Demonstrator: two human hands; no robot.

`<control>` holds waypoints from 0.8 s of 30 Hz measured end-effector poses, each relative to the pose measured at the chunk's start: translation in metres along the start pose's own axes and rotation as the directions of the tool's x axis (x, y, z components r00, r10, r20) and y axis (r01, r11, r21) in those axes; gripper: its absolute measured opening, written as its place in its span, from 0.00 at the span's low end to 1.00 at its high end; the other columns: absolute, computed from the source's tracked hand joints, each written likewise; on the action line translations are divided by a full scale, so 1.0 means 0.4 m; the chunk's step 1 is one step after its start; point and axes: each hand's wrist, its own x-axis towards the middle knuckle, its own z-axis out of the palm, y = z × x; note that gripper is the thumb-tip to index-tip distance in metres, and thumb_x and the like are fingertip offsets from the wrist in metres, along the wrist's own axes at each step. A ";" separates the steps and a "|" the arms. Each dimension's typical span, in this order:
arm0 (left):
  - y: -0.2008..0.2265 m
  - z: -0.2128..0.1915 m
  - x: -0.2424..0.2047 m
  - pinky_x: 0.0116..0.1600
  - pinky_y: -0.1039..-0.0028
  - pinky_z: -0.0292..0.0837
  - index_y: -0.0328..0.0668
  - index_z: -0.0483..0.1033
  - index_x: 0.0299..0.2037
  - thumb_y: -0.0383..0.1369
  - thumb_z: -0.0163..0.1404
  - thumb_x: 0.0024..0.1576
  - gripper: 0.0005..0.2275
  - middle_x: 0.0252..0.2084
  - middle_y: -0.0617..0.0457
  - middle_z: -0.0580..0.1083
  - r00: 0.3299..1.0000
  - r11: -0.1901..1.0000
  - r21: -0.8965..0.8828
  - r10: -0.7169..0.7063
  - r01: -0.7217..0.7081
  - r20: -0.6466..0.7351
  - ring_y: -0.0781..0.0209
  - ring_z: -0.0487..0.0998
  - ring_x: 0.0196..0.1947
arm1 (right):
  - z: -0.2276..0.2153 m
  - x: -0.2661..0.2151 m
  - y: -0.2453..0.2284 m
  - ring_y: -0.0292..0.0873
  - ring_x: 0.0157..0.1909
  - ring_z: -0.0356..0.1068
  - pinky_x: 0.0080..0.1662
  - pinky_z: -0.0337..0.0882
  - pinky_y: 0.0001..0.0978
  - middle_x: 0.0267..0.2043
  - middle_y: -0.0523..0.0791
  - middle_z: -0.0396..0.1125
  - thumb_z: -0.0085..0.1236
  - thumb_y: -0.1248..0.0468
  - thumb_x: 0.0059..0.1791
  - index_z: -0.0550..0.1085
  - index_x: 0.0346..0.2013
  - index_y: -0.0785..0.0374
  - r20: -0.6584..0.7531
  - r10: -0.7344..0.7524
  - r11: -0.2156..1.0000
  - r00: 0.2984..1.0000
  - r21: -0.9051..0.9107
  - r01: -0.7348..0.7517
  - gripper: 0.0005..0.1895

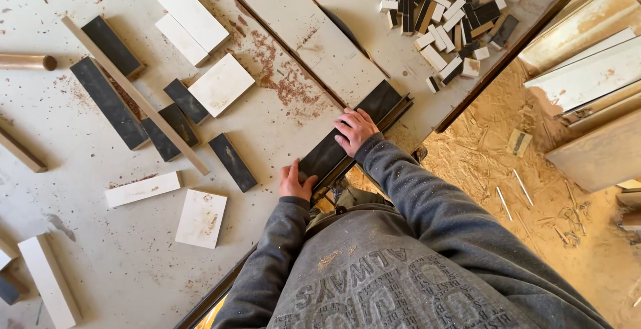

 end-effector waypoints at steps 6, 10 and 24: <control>0.052 0.043 0.039 0.39 0.66 0.77 0.42 0.74 0.59 0.35 0.69 0.42 0.31 0.45 0.48 0.73 0.998 0.997 0.041 -0.062 0.060 0.028 0.57 0.78 0.30 | -0.034 0.018 0.033 0.53 0.68 0.62 0.69 0.56 0.52 0.58 0.48 0.69 0.60 0.58 0.48 0.77 0.52 0.61 -0.024 0.062 0.998 0.998 0.012 -0.062 0.19; 0.076 0.048 0.053 0.39 0.67 0.77 0.43 0.76 0.58 0.34 0.69 0.41 0.31 0.42 0.49 0.73 0.998 0.998 0.038 -0.054 0.054 0.017 0.57 0.77 0.30 | -0.007 0.006 0.060 0.52 0.69 0.62 0.70 0.56 0.53 0.60 0.47 0.70 0.58 0.58 0.49 0.77 0.53 0.61 -0.038 0.019 1.000 0.999 0.025 -0.018 0.19; 0.111 0.070 0.076 0.42 0.65 0.77 0.46 0.76 0.59 0.35 0.69 0.43 0.30 0.40 0.50 0.73 0.997 0.991 0.114 -0.071 0.071 -0.008 0.56 0.78 0.33 | -0.016 0.021 0.117 0.52 0.66 0.65 0.68 0.59 0.56 0.60 0.48 0.70 0.57 0.60 0.49 0.77 0.55 0.61 0.010 -0.231 0.966 0.973 0.124 0.228 0.20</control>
